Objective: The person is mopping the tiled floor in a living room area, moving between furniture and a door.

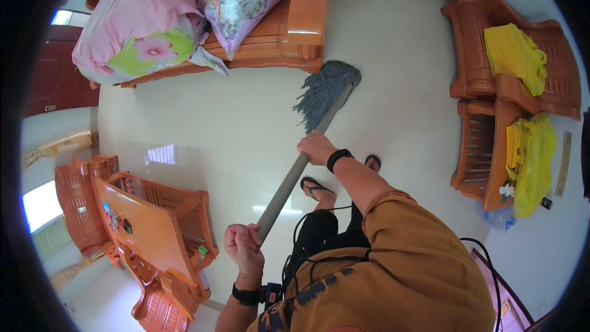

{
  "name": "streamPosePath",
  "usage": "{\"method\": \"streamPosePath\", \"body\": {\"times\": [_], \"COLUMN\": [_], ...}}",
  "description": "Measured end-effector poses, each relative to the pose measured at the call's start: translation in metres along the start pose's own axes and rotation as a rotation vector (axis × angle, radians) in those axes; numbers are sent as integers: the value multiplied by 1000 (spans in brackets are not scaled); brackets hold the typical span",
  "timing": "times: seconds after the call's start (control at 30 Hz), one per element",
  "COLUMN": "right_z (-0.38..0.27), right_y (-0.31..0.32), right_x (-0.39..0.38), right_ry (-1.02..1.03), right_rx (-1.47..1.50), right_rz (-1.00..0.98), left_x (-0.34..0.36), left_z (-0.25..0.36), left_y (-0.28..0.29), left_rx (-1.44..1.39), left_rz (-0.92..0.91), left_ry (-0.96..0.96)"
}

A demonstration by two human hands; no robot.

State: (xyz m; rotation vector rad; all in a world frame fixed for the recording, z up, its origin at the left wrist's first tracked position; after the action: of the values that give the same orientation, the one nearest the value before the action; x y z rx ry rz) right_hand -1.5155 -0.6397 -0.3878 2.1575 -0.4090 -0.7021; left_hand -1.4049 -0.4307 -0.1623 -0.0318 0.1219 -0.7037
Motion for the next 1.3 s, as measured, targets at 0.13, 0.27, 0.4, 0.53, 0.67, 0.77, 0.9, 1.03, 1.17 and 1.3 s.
{"method": "streamPosePath", "body": {"times": [0.13, 0.27, 0.4, 0.53, 0.67, 0.77, 0.9, 1.03, 1.17, 1.3], "right_z": [46, 104, 171, 218, 214, 187, 157, 164, 159, 157], "right_y": [37, 76, 133, 196, 350, 487, 594, 639, 660, 664], "right_x": [13, 28, 47, 44, 2, -66, -149, -170, -176, -180], "right_ry": [-30, -31, -74, -213, -48, 337, 786, 1172, 1220, 1253], "right_rx": [-41, -63, -53, -16, 781, 1218, 1181, 946, 887, 853], "right_rz": [-27, -23, 41, 476, 98, 93, 525, 404, 505, 562], "left_x": [16, 30, 66, 102, 134, 159, 214, 265, 313, 350], "left_z": [-11, -15, -20, -12, -16, -23, -25, -3, 21, 32], "left_y": [-56, -131, -214, -307, -367, -396, -446, -467, -490, -495], "left_rx": [37, 95, 120, 78, 79, 49, -52, -86, -98, -128], "left_rz": [-27, -1, 25, 43, 41, 70, 8, -6, -55, -94], "left_ry": [17, 88, 23, -92, -109, -90, -109, -142, -156, -201]}}
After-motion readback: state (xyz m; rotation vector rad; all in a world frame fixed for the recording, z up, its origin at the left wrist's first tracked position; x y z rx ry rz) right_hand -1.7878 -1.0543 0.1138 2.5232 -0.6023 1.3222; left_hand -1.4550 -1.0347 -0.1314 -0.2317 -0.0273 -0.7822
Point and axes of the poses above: each hand's wrist, its own x-axis towards the middle knuckle, its own y-axis out of the back of the hand, z = x × y, the point moved 1 cm from there along x, towards the middle knuckle, and after that the axes turned 11 degrees about -y, right-handed, at the moved point
